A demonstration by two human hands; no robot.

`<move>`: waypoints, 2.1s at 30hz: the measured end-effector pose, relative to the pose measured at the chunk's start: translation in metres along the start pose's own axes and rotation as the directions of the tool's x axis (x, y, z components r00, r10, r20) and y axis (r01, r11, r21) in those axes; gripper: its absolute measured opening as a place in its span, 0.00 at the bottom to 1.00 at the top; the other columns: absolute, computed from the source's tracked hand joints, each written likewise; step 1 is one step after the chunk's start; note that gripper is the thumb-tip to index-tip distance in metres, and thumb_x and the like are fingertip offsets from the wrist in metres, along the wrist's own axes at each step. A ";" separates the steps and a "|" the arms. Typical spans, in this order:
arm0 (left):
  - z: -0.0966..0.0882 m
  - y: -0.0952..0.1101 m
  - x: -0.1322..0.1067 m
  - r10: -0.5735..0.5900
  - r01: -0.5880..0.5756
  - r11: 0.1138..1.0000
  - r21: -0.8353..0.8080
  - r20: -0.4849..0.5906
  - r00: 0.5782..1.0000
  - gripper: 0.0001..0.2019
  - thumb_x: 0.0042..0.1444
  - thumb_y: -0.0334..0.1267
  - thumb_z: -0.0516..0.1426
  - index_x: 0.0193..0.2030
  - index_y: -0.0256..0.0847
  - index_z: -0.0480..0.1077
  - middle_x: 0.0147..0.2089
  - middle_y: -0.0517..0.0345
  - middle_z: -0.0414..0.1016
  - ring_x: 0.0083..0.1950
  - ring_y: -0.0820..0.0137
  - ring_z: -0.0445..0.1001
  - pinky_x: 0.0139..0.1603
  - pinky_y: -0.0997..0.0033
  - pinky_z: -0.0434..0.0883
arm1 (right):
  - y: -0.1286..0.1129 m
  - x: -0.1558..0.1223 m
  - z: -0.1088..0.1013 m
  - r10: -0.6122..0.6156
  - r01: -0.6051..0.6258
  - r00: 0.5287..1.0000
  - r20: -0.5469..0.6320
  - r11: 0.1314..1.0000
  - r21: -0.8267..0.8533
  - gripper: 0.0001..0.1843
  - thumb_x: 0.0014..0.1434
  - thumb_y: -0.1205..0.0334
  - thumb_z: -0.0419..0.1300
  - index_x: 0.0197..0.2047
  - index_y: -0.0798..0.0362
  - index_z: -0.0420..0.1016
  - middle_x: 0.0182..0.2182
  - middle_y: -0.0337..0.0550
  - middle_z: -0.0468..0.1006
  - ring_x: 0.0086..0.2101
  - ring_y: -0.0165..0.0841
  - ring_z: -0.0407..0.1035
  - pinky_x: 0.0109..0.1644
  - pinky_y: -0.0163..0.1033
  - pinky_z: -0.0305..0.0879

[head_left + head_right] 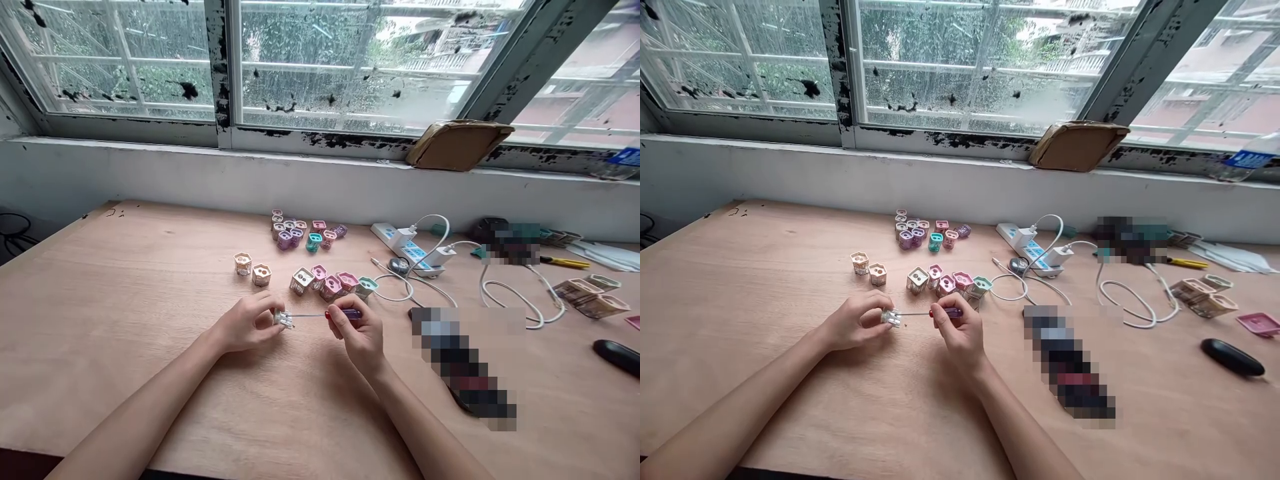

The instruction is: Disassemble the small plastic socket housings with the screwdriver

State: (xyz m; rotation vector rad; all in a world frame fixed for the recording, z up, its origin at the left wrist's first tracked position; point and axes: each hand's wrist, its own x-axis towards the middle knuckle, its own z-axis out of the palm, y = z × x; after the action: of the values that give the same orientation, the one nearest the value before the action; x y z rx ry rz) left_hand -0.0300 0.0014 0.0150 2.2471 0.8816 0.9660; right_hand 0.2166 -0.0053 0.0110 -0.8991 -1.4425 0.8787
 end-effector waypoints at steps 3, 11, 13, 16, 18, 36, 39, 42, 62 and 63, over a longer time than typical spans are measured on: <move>0.000 0.000 0.000 -0.011 0.011 1.000 0.012 0.028 1.000 0.06 0.62 0.35 0.59 0.45 0.39 0.71 0.41 0.53 0.75 0.41 0.68 0.74 0.43 0.70 0.69 | 0.000 0.001 -0.001 0.028 -0.029 1.000 0.011 0.999 0.025 0.18 0.64 0.48 0.65 0.30 0.52 0.70 0.19 0.35 0.66 0.18 0.26 0.57 0.19 0.32 0.51; 0.000 -0.002 -0.001 0.019 -0.021 0.999 0.025 0.060 0.998 0.04 0.61 0.35 0.60 0.41 0.39 0.72 0.41 0.52 0.75 0.40 0.69 0.73 0.39 0.72 0.70 | 0.000 0.001 -0.001 0.069 -0.072 0.997 0.042 0.996 0.060 0.18 0.63 0.48 0.66 0.30 0.52 0.70 0.18 0.34 0.66 0.17 0.26 0.56 0.19 0.32 0.50; 0.000 -0.002 -0.001 0.026 -0.028 0.999 0.028 0.067 0.997 0.03 0.61 0.35 0.60 0.40 0.39 0.72 0.42 0.52 0.75 0.40 0.69 0.73 0.39 0.72 0.71 | 0.000 0.001 -0.001 0.080 -0.084 0.995 0.056 0.994 0.068 0.18 0.62 0.48 0.66 0.30 0.52 0.70 0.18 0.34 0.66 0.17 0.25 0.55 0.19 0.32 0.49; 0.000 -0.002 -0.001 0.024 -0.026 0.999 0.029 0.057 0.998 0.03 0.61 0.35 0.60 0.39 0.39 0.72 0.41 0.52 0.75 0.39 0.69 0.73 0.38 0.73 0.71 | -0.001 0.001 -0.001 0.111 -0.117 0.992 0.062 0.989 0.094 0.18 0.61 0.48 0.67 0.31 0.52 0.69 0.17 0.33 0.65 0.16 0.25 0.55 0.19 0.31 0.49; 0.000 -0.002 -0.001 0.018 -0.019 1.000 0.019 0.048 0.999 0.03 0.61 0.34 0.60 0.39 0.39 0.72 0.41 0.52 0.75 0.39 0.70 0.74 0.37 0.73 0.71 | -0.001 0.002 -0.001 0.127 -0.133 0.990 0.056 0.984 0.115 0.18 0.60 0.48 0.68 0.31 0.52 0.70 0.16 0.32 0.65 0.16 0.25 0.55 0.19 0.31 0.50; 0.000 -0.005 -0.002 0.000 -0.001 1.000 0.022 0.049 0.999 0.03 0.61 0.36 0.60 0.40 0.39 0.73 0.41 0.52 0.75 0.39 0.69 0.74 0.39 0.72 0.72 | 0.005 0.003 -0.002 0.067 -0.065 0.996 -0.056 0.998 0.024 0.21 0.62 0.43 0.65 0.29 0.52 0.71 0.20 0.35 0.64 0.18 0.26 0.53 0.19 0.34 0.46; 0.000 -0.004 -0.001 -0.008 0.007 1.000 0.024 0.047 0.999 0.03 0.61 0.36 0.60 0.39 0.39 0.73 0.41 0.52 0.75 0.39 0.69 0.74 0.39 0.73 0.71 | 0.007 0.001 -0.003 0.047 -0.048 0.999 -0.016 0.997 -0.065 0.21 0.63 0.45 0.64 0.29 0.52 0.71 0.20 0.34 0.62 0.19 0.27 0.52 0.20 0.34 0.45; -0.001 -0.004 -0.001 -0.011 0.010 1.000 0.020 0.044 0.999 0.03 0.61 0.36 0.61 0.39 0.39 0.72 0.40 0.53 0.75 0.39 0.69 0.74 0.38 0.73 0.71 | 0.007 0.000 -0.002 0.027 -0.024 1.000 0.014 0.991 -0.134 0.21 0.64 0.46 0.63 0.28 0.52 0.71 0.19 0.34 0.61 0.19 0.27 0.51 0.22 0.35 0.46; -0.001 -0.006 -0.002 -0.036 0.036 0.999 -0.008 0.030 0.999 0.05 0.61 0.38 0.60 0.39 0.39 0.72 0.40 0.53 0.73 0.37 0.71 0.73 0.36 0.75 0.73 | 0.008 0.005 -0.002 0.084 -0.085 0.996 -0.021 0.995 -0.053 0.20 0.60 0.44 0.66 0.30 0.52 0.72 0.18 0.33 0.61 0.18 0.27 0.52 0.19 0.34 0.47; -0.001 -0.005 -0.001 -0.037 0.037 0.999 -0.008 0.027 0.999 0.05 0.61 0.37 0.60 0.39 0.38 0.72 0.39 0.54 0.73 0.37 0.71 0.73 0.36 0.75 0.73 | 0.009 0.006 -0.002 0.102 -0.102 0.994 -0.033 0.995 -0.016 0.20 0.59 0.44 0.67 0.30 0.52 0.72 0.18 0.33 0.62 0.18 0.26 0.52 0.19 0.33 0.46</move>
State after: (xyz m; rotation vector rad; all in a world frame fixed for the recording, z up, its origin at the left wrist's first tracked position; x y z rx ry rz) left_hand -0.0336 0.0041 0.0114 2.2235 0.9021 0.9190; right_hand 0.2190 0.0038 0.0050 -1.0032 -1.3880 0.9240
